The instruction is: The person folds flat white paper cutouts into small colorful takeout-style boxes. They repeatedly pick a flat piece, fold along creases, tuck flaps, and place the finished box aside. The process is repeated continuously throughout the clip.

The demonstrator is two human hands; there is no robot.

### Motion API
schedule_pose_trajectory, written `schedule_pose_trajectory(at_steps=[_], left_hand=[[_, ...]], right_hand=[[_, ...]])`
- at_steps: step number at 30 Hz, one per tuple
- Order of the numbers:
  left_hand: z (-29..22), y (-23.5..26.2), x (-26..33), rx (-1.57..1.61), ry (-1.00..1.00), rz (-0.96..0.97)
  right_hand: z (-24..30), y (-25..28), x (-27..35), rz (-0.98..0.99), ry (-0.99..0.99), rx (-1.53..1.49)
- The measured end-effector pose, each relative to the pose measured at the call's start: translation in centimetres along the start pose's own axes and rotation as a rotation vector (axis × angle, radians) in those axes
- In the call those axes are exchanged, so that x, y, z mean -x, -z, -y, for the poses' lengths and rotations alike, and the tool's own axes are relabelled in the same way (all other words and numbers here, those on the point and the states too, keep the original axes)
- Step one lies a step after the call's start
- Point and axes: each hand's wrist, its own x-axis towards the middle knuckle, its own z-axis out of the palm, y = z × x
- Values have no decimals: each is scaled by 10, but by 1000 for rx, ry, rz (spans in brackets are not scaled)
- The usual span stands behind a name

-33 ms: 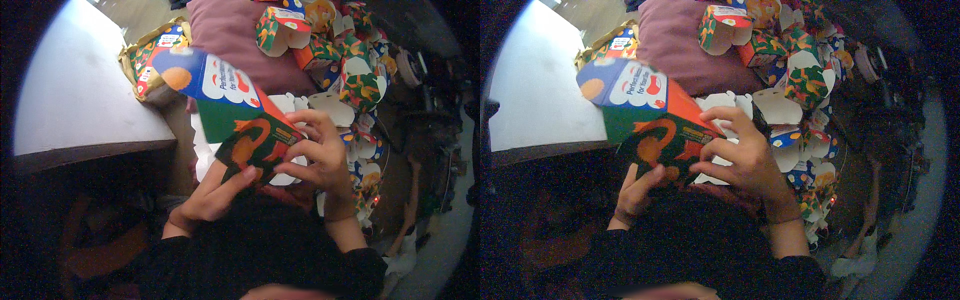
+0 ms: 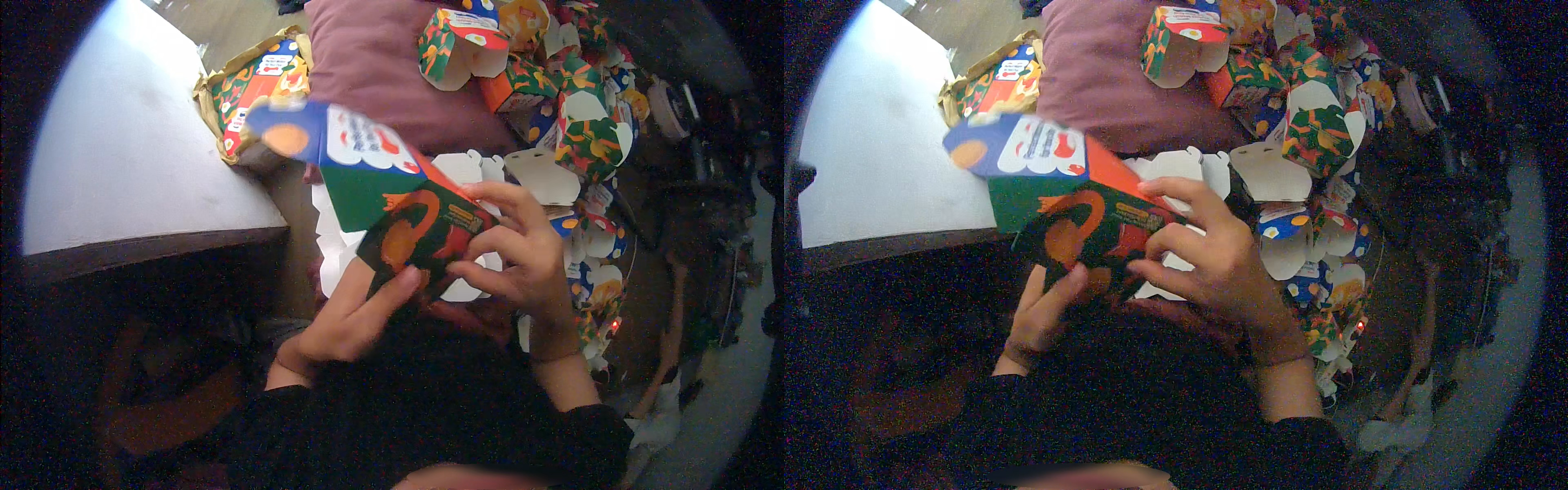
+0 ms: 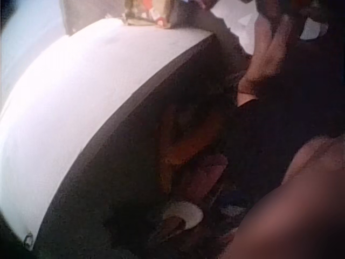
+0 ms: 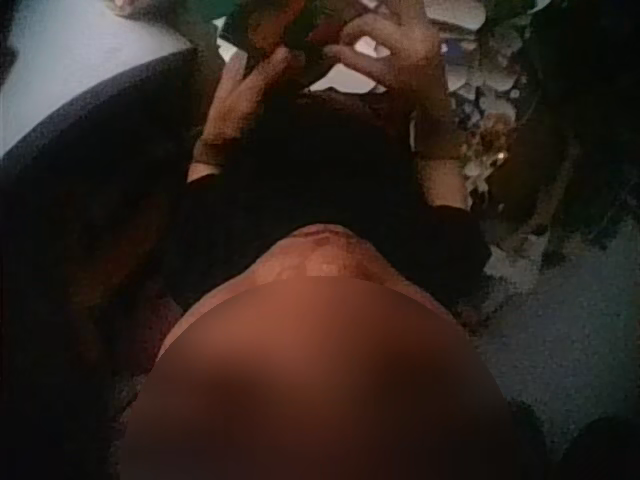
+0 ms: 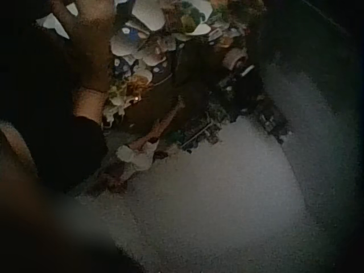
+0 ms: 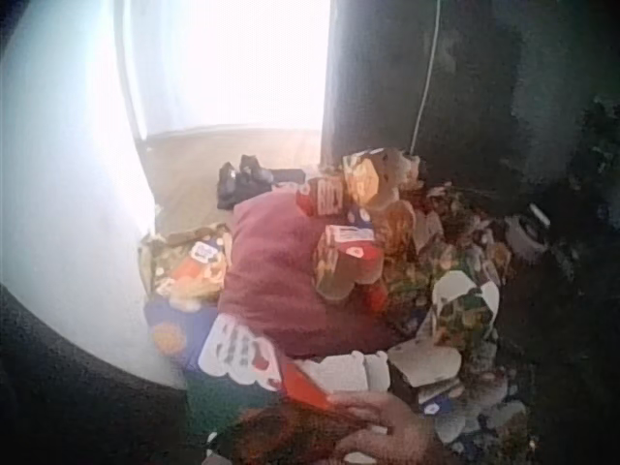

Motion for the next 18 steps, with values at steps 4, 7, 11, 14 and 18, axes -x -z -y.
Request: schedule_pose_trajectory(at_steps=[4, 7, 11, 14, 18], left_hand=[[4, -2, -2, 48, 74, -32], [10, 0, -3, 75, 46, -86], [24, -2, -10, 157, -302, 26], [28, 7, -12, 42, -240, 71], [28, 16, -10, -142, 205, 254]], right_hand=[[-13, -4, 14, -37, 5, 15], [-24, -5, 23, -27, 9, -51], [-30, -18, 35, -82, -80, -215], [-28, -21, 38, -85, -134, -302], [-27, -8, 32, 42, 1, -127]])
